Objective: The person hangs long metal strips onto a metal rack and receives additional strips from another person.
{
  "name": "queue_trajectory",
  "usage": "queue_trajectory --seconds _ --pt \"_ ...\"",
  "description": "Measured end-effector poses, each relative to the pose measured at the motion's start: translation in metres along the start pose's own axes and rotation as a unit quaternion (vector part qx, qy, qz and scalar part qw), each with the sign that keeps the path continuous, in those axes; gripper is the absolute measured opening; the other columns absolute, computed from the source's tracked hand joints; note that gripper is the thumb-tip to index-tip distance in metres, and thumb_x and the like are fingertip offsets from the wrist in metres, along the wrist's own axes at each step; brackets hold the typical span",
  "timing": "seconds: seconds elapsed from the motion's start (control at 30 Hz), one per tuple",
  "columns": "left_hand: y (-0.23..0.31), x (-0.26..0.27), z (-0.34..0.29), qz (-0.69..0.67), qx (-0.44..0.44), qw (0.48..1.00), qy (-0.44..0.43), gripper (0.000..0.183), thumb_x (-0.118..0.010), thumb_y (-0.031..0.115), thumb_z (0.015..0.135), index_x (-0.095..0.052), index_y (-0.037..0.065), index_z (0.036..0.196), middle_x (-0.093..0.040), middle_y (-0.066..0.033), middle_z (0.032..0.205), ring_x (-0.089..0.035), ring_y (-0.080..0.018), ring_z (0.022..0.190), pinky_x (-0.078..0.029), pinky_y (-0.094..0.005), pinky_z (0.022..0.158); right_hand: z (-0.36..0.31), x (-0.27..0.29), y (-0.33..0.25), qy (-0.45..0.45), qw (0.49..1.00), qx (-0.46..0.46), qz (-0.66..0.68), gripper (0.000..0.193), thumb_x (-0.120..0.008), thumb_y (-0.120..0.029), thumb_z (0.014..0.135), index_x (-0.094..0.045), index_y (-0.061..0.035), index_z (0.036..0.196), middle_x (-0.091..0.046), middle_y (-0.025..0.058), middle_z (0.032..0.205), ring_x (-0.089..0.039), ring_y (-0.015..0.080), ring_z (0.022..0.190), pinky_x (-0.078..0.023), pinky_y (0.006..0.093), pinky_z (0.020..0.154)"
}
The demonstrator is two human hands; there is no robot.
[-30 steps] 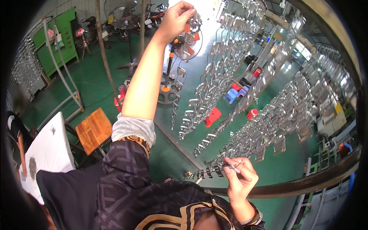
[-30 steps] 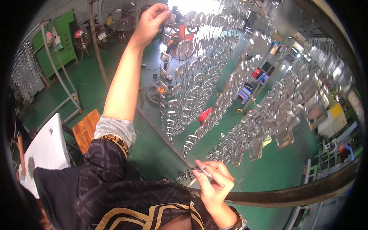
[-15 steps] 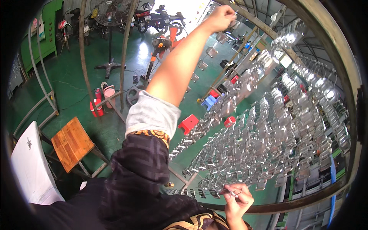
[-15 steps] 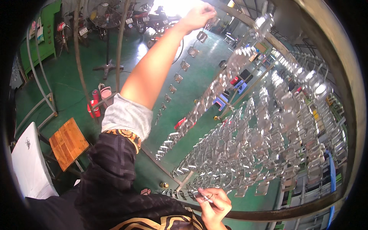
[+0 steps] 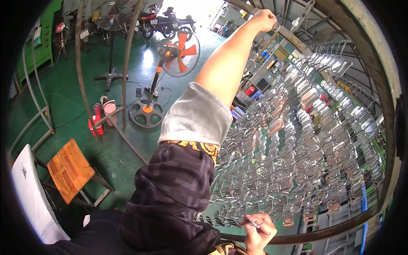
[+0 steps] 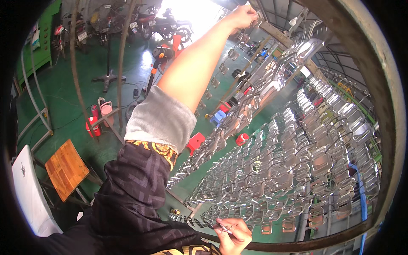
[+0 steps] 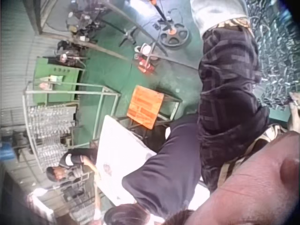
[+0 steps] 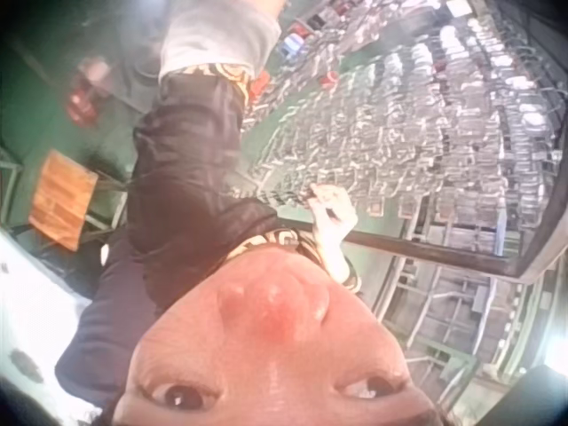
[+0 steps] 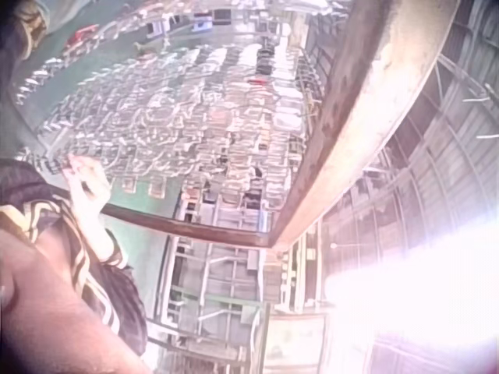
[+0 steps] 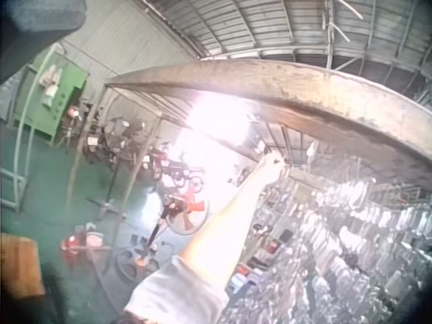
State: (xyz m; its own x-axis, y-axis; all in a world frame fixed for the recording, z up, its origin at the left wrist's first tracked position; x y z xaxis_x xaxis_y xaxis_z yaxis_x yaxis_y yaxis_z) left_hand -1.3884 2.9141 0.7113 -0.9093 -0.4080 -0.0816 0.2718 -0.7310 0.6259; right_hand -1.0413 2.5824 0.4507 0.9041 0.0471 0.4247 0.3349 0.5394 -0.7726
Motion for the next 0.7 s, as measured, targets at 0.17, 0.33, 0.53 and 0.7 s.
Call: queue_trajectory --seconds 0.17,0.33,0.53,0.7 --pt "-0.007 -0.027 -0.002 -0.077 0.046 0.993 -0.07 0.016 -0.055 0.018 0.089 -0.055 0.004 0.096 -0.06 -0.0036 0.085 -0.055 -0.0143 0.076 -0.045 -0.0314 0.065 -0.001 0.002 -0.002 0.009 1.0 -0.021 -0.003 0.02 -0.066 0.006 0.064 -0.067 0.0036 0.083 -0.061 0.0128 0.077 -0.056 0.0202 0.07 -0.044 0.0278 0.062" --pt "-0.017 -0.033 -0.007 -0.106 0.088 0.983 -0.12 0.014 -0.052 0.017 0.091 -0.053 0.007 0.099 -0.058 -0.0034 0.091 -0.053 -0.0133 0.086 -0.043 -0.0329 0.071 0.002 -0.001 0.002 -0.001 1.0 -0.007 0.0 0.02 -0.066 0.005 0.065 -0.067 0.0036 0.085 -0.061 0.0122 0.077 -0.056 0.0199 0.071 -0.044 0.0276 0.062" --pt "-0.027 -0.037 -0.005 -0.154 0.095 0.976 -0.121 0.012 -0.051 0.017 0.091 -0.054 0.007 0.096 -0.059 -0.0034 0.089 -0.056 -0.0139 0.083 -0.043 -0.033 0.071 0.002 -0.004 0.004 -0.009 1.0 -0.014 0.0 0.021 -0.067 0.003 0.065 -0.067 0.0021 0.086 -0.061 0.0115 0.078 -0.056 0.0203 0.07 -0.044 0.0282 0.061" --pt "-0.035 -0.063 0.0 -0.158 0.081 0.978 -0.11 0.013 -0.059 0.018 0.086 -0.059 0.007 0.094 -0.062 -0.0037 0.083 -0.056 -0.0138 0.074 -0.047 -0.0317 0.062 -0.011 0.003 0.032 0.013 0.999 0.005 0.047 0.017 -0.07 -0.006 0.071 -0.067 0.0023 0.085 -0.059 0.0105 0.077 -0.059 0.0161 0.062 -0.05 0.0253 0.055"
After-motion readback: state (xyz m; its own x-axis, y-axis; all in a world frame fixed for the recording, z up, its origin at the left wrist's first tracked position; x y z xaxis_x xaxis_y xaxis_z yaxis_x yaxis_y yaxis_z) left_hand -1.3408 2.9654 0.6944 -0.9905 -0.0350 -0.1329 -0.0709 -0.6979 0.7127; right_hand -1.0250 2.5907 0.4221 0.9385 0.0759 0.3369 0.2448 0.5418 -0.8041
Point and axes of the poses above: each hand's wrist, its own z-axis towards the middle knuckle, its own x-axis out of the back of the hand, y = z × x, the point moved 10 cm from there along z, towards the middle knuckle
